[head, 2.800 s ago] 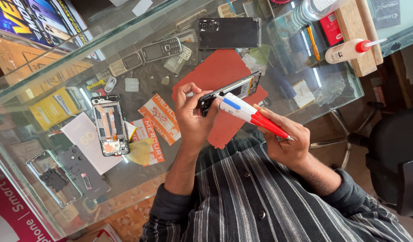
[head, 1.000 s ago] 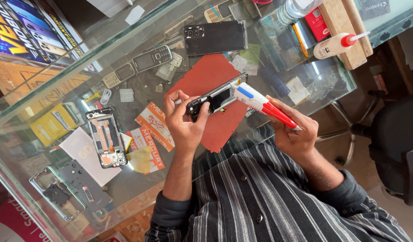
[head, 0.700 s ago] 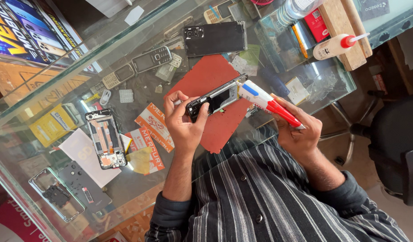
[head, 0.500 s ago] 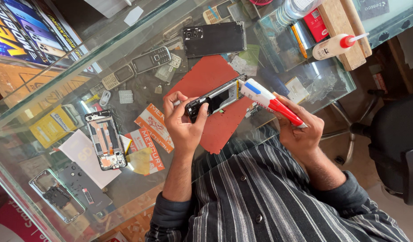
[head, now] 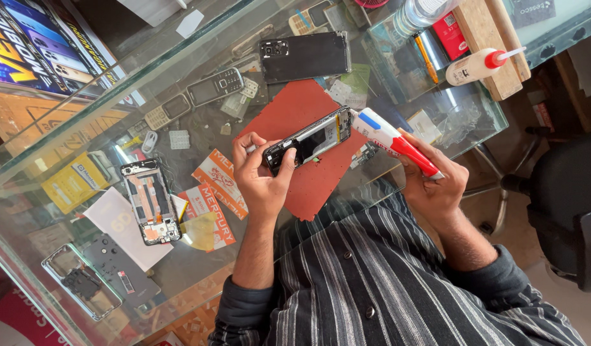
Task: The person disassembles a smartphone on a red mat, working on the internal frame and battery area by hand. They apply adhesive from a glue tube along the phone frame, then fit the screen assembly back on and wrap rubber bands around the phone to hold it while the adhesive sets.
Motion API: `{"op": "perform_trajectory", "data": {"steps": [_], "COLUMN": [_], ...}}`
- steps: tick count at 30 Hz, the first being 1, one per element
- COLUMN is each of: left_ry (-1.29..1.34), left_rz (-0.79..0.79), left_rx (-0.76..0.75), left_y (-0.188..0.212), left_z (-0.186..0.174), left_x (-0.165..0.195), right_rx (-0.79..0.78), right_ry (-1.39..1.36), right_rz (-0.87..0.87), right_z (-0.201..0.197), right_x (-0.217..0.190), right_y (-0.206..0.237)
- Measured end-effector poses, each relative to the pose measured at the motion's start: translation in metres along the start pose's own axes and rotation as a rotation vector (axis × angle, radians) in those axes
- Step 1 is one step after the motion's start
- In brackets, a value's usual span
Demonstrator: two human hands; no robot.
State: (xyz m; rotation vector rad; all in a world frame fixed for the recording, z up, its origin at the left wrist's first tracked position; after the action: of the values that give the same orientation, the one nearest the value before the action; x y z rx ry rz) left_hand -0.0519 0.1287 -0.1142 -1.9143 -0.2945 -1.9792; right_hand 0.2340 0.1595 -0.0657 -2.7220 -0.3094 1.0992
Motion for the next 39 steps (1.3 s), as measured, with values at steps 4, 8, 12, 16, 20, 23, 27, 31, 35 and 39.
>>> {"op": "perform_trajectory", "data": {"steps": [4,8,12,16,20,23,27,31,35,39], "left_ry": [0.011,0.002,0.023,0.042,0.091,0.077,-0.181,-0.523,-0.690,-0.736], "left_rz": [0.013,-0.011,-0.030,-0.034,-0.023,-0.022,0.011,0.174,0.165,0.145], "left_rx": [0.001,0.010,0.026,0.029,0.030,0.029,-0.002,-0.083,-0.132,-0.108], "left_y": [0.000,-0.001,-0.001,0.000,0.000,-0.001,-0.008,-0.015,-0.022,-0.022], "left_z": [0.000,-0.001,-0.002,-0.004,-0.005,-0.007,-0.018,-0.024,-0.023,-0.019], "left_x": [0.000,-0.003,-0.005,-0.009,-0.016,-0.021,-0.024,-0.014,-0.012,-0.007], "right_rx": [-0.001,0.007,-0.008,-0.011,-0.022,-0.037,-0.058,-0.018,-0.023,-0.042], "right_ry": [-0.007,0.025,0.013,0.008,-0.018,-0.006,-0.021,-0.037,-0.063,-0.205], "right_rz": [0.004,-0.005,0.004,-0.006,-0.003,-0.007,0.060,0.033,0.038,0.017], "right_z": [0.000,0.000,0.002,0.004,0.007,0.008,0.008,0.001,0.003,0.011], "right_x": [0.001,0.002,0.005,0.008,0.011,0.013,0.019,0.016,0.012,0.006], "right_y": [0.000,0.001,0.002,0.004,0.008,0.010,0.012,0.012,0.011,0.013]}}
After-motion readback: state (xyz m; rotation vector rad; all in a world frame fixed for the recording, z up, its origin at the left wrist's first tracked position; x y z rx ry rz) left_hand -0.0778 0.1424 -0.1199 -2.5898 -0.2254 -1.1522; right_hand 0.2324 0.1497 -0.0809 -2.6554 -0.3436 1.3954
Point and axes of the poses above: each hand's wrist, its own y-axis away from the middle knuckle, its own z-axis out of the palm, x = y × z, the point moved 7 cm from there along -y, towards the middle knuckle, and after that the axes turned 14 degrees about y, right-handed, at the moved point
